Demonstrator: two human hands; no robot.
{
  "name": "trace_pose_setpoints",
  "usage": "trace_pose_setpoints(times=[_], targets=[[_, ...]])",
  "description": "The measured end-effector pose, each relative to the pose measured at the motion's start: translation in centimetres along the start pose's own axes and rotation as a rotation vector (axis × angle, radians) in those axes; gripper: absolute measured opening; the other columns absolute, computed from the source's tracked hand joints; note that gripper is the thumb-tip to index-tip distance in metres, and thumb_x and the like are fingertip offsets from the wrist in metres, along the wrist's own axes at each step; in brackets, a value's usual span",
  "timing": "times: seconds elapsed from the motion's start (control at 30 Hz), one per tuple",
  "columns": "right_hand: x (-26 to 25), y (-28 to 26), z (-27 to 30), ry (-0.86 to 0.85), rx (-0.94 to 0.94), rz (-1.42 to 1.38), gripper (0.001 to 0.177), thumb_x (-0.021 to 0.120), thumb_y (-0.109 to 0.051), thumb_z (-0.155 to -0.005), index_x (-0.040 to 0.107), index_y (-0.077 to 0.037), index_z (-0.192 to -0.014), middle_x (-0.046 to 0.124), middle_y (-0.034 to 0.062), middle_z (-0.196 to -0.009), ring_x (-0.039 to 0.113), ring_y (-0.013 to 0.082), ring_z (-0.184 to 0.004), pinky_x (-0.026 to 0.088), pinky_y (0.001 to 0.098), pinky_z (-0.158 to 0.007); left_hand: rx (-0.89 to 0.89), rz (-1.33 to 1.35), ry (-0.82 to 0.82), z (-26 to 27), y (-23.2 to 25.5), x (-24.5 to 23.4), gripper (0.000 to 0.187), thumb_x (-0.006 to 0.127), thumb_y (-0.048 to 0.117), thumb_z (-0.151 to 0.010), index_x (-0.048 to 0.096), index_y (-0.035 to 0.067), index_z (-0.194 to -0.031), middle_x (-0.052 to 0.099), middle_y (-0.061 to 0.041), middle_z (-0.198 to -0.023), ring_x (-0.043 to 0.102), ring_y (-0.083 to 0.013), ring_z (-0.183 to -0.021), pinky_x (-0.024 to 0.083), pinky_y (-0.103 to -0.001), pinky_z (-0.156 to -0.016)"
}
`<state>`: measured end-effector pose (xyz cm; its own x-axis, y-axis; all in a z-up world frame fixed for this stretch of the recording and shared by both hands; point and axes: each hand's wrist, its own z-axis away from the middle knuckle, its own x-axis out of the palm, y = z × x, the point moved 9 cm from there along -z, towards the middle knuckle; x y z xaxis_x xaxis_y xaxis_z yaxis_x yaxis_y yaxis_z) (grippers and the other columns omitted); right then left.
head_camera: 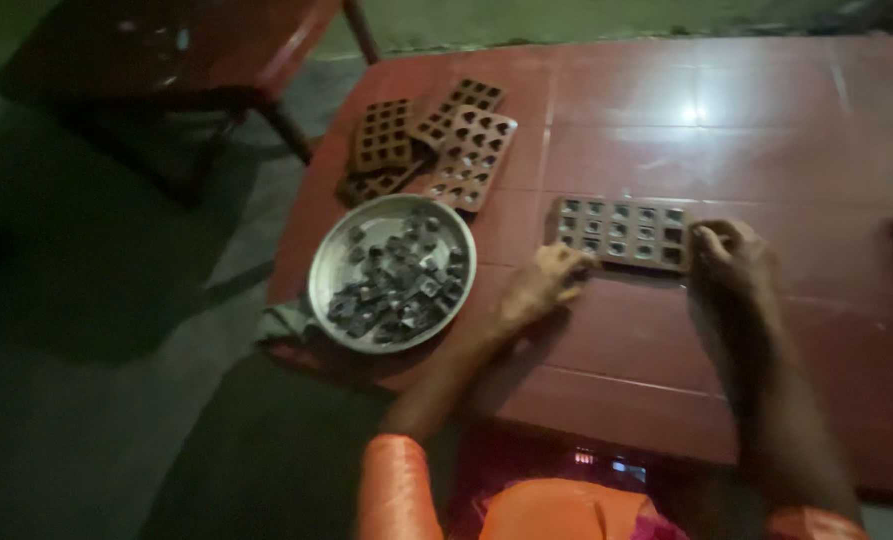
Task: The person places small dark metal pieces into the cavities of a brown plastic mold on a tiled table. They repeatedly pick up pieces from a metal tray and insert them into the mold, then move the filled mold aside and repeat the process with another mold.
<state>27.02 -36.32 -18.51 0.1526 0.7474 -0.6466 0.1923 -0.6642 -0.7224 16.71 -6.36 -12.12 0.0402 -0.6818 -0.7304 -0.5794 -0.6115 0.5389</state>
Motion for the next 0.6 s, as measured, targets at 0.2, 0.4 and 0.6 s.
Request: trace_pose_setpoints(times=[0.2,0.4,0.6], targets=[[-0.2,-0.8,0.1,0.032,-0.018,-0.037,0.027,0.064,-0.032,-0.103,0.076,-0.012,-0.117,0.074,0.0144,-0.112,0.074,0.0313,-0.098,0.057,0.0419,-0.083,-0.210,-0.305,-0.036,0.8,-4.3,-2.6,0.038,0.073,0.015,-0.088,0.065,0.022,-0.124,0.066,-0.006,-0.117,0.061,-0.0309,-0.114,0.050,-0.047,-0.094],[-0.5,-0.6,-0.3,0.036,-0.065,0.016,0.028,0.065,-0.032,-0.102,0.075,-0.010,-0.118,0.074,0.0140,-0.111,0.072,0.0320,-0.097,0.056,0.0428,-0.080,-0.078,-0.508,0.179,-0.3,-1.4,-5.6,0.038,0.068,0.024,-0.094,0.062,0.021,-0.131,0.070,-0.002,-0.121,0.066,-0.0228,-0.116,0.050,-0.053,-0.098],[-0.2,-0.1,-0.5,0.019,0.032,-0.062,0.029,0.065,-0.031,-0.103,0.072,-0.009,-0.120,0.075,0.0131,-0.110,0.074,0.0282,-0.098,0.058,0.0396,-0.082,-0.613,0.421,-0.092,-0.9,-4.5,0.1,0.036,0.057,0.030,-0.105,0.059,0.026,-0.140,0.073,-0.004,-0.117,0.072,-0.0200,-0.098,0.062,-0.037,-0.083]])
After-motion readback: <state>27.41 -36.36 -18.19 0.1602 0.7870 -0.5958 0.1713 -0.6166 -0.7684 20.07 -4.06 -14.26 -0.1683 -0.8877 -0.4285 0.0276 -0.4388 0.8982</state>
